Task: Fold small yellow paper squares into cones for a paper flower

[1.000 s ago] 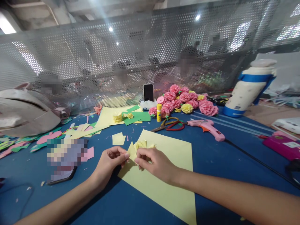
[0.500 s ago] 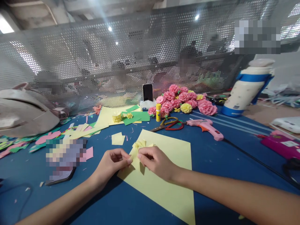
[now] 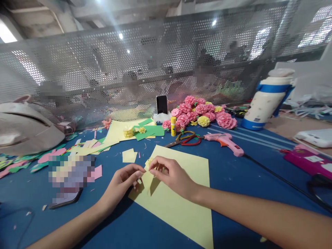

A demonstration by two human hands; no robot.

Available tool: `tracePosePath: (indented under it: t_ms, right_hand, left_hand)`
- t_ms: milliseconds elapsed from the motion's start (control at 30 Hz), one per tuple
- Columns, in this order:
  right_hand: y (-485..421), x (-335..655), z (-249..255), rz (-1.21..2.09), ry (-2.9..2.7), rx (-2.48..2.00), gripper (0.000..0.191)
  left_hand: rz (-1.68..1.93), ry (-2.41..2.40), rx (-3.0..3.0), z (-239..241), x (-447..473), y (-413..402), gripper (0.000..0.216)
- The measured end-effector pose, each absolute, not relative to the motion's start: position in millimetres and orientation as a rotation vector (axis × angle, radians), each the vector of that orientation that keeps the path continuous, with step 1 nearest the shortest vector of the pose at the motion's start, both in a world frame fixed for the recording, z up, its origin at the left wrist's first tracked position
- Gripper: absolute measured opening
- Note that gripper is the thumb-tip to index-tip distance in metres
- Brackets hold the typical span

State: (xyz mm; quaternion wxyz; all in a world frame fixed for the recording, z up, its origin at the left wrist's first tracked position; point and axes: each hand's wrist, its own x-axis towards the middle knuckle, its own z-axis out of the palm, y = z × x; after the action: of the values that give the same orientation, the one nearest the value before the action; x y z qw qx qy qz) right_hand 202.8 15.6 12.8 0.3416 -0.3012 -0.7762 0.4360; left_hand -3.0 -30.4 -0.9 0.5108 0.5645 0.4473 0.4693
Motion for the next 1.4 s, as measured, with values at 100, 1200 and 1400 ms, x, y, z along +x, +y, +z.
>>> tracePosePath:
  t_ms: [100, 1200, 1400]
  right_hand:
    - [16, 204, 11, 1.134, -2.012, -0.77, 0.014]
    - [6, 199, 13, 0.733, -2.415, -0.804, 0.045]
    - [7, 201, 12, 0.718, -2.354, -0.821, 0.031]
  left_hand:
    - [1.129, 1.062, 1.368, 0, -2, -32, 0.034]
    - [1.21, 1.157, 1.584, -5, 4, -41, 0.033]
    - [1.212, 1.231, 1.703, -7, 2, -42, 0.03]
